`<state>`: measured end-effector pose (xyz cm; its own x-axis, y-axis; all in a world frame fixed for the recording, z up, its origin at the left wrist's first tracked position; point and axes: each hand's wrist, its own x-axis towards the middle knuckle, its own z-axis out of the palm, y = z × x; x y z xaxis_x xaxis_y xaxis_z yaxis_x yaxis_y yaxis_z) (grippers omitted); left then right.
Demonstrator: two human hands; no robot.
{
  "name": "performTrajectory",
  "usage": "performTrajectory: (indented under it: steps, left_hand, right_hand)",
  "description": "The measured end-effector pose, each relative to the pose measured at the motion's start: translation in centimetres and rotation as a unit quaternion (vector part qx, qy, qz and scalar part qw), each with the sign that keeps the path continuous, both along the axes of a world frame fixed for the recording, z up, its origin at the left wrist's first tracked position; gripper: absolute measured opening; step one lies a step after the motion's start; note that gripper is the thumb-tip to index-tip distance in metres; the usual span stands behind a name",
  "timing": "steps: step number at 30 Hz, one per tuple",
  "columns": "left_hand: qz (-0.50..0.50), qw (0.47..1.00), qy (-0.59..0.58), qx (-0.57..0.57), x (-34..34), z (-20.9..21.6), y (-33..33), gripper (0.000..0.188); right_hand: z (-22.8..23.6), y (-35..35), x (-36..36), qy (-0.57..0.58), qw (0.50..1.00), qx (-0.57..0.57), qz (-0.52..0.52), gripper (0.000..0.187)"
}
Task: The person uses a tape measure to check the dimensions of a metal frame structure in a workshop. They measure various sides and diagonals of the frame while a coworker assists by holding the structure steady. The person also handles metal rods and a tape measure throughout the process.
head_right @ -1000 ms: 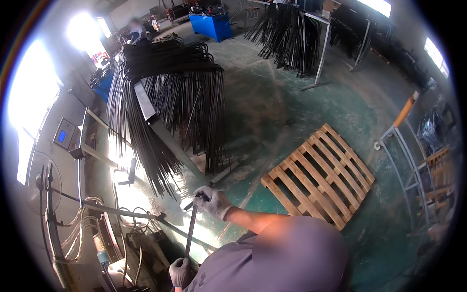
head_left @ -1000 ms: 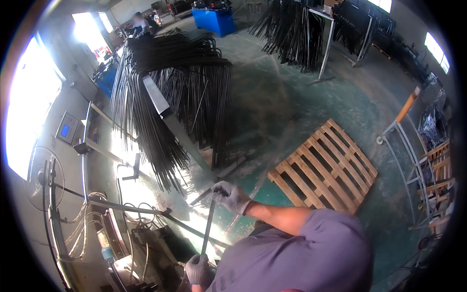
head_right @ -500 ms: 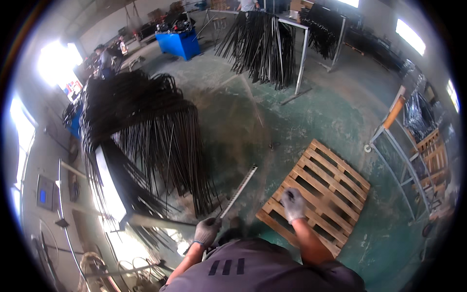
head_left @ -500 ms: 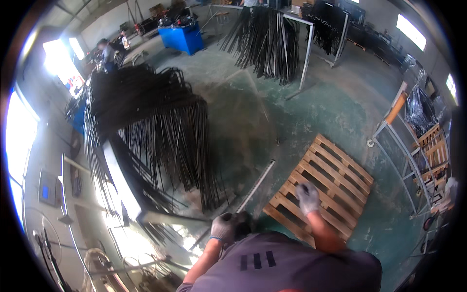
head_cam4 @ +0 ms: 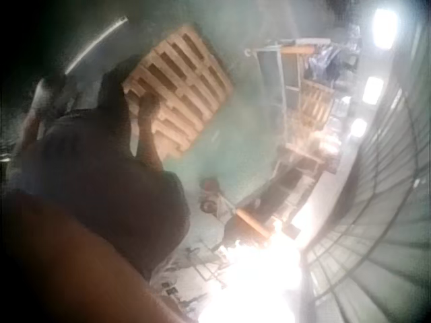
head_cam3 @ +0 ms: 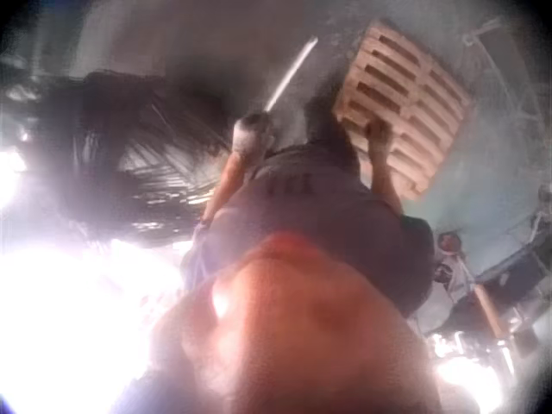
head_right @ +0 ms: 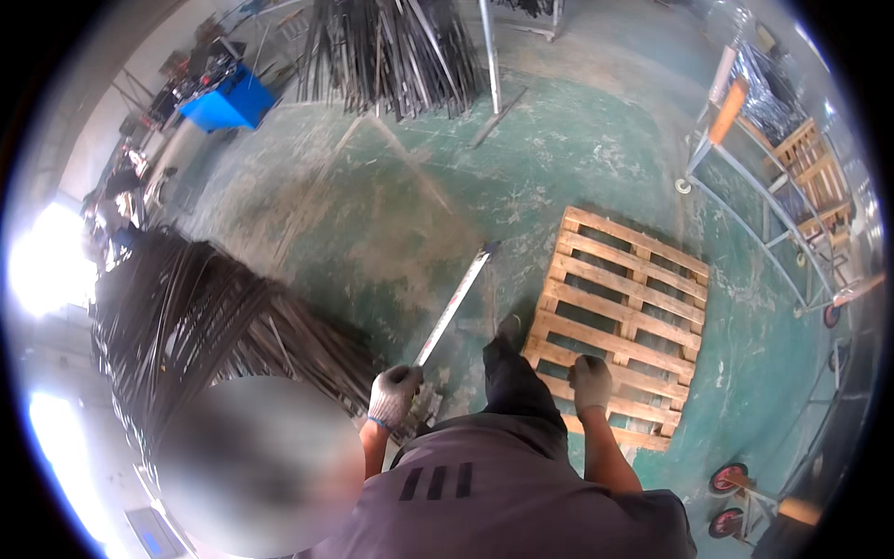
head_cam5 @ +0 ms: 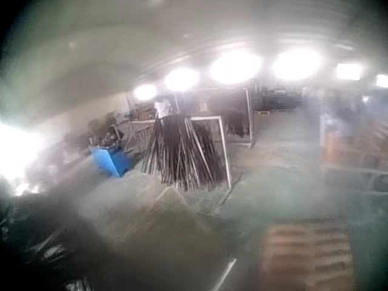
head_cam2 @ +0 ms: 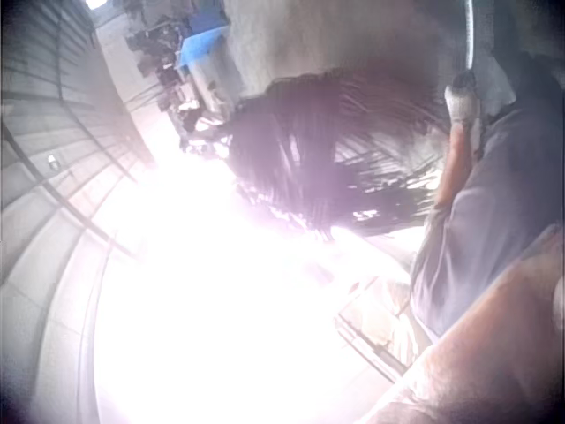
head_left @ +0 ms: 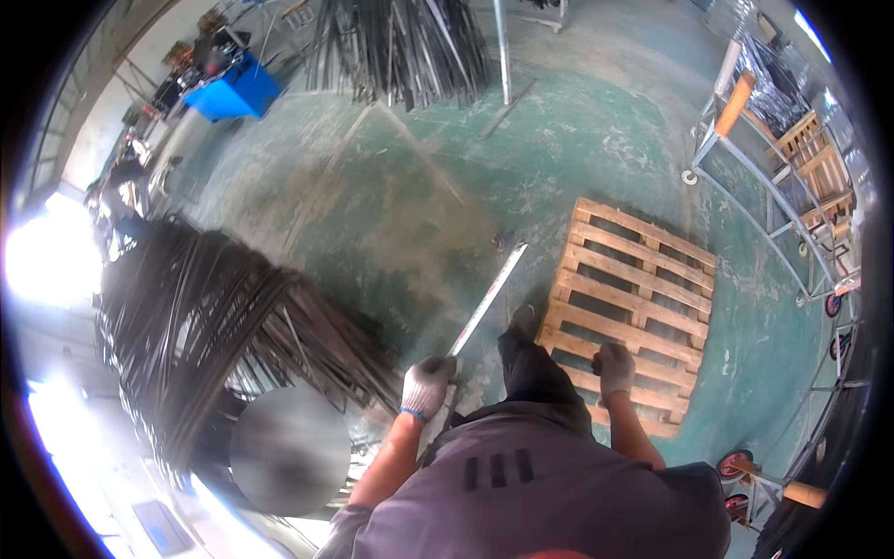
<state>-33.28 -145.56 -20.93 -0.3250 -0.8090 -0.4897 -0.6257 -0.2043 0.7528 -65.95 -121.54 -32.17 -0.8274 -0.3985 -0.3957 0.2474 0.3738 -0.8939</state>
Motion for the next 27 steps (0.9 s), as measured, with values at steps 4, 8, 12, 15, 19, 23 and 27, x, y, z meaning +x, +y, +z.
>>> performTrajectory:
  steps: [4, 8, 12, 15, 19, 23, 27]
  left_hand:
    - [0.044, 0.997, 0.009, 0.069, -6.5, -3.9, -5.6, 0.041]
    - [-0.031, 0.996, -0.001, 0.081, -17.6, -0.5, -13.6, 0.045]
    - [-0.117, 0.992, -0.026, 0.042, -29.6, 2.5, -23.7, 0.041]
    - [-0.096, 0.994, 0.012, 0.049, -39.5, 3.1, -30.2, 0.038]
    - [-0.134, 0.985, 0.085, 0.069, -52.6, -0.6, -38.4, 0.04]
    - [-0.237, 0.962, 0.107, -0.088, -67.6, 3.9, -51.0, 0.029]
    - [-0.266, 0.883, 0.119, -0.367, -81.5, 11.4, -67.9, 0.017]
  right_hand:
    - [-2.0, -11.1, -7.4, -0.022, 0.999, -0.047, -0.005, 0.023]
    - [1.5, -22.5, -17.1, -0.013, 0.993, -0.117, 0.017, 0.019]
    - [5.2, -31.8, -26.6, -0.009, 0.99, -0.141, 0.019, 0.017]
    - [6.1, -37.6, -34.5, 0.055, 0.987, -0.143, 0.041, 0.02]
    - [-4.2, -40.0, -50.1, 0.384, 0.905, 0.071, 0.17, 0.02]
    - [-8.6, -37.3, -61.8, 0.162, 0.976, 0.146, 0.031, 0.027]
    - [-14.0, -31.2, -70.9, 0.063, 0.915, 0.381, 0.117, 0.019]
